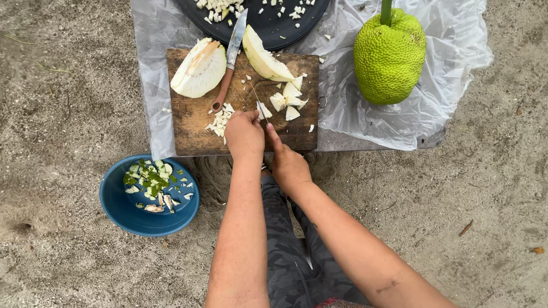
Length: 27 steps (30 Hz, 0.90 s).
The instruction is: The person chops a breadfruit into small pieces using a knife on a wooden board.
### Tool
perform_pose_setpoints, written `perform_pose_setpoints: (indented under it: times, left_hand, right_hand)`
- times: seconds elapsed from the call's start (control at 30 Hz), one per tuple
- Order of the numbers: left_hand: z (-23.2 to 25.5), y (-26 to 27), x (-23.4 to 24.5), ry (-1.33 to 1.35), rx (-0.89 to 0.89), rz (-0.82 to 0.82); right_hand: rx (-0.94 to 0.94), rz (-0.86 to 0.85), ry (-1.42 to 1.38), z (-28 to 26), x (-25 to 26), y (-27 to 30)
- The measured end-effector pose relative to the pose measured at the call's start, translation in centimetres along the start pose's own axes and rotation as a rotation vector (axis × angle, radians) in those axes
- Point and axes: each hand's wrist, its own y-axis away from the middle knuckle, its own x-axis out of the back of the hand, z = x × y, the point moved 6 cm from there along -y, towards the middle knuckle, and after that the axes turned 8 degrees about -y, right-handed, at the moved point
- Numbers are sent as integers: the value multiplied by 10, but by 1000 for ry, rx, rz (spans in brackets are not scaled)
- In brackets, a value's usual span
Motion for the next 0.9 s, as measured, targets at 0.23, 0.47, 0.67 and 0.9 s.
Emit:
perform_pose_setpoints:
  times: [0.23, 0.47, 0.67, 0.9]
  left_hand:
    - [4, 1, 6, 20, 9, 29]
    - [6, 6, 11, 29, 123, -41]
    - [7, -1, 12, -1, 74, -20]
    - [4, -1, 6, -11, 89, -64]
  right_hand:
    - [100, 12, -51, -18, 17, -25]
    - [126, 59, -106, -18, 21, 22]
    - [41, 21, -39, -13, 0, 18]
    - [8, 10, -44, -22, -1, -10]
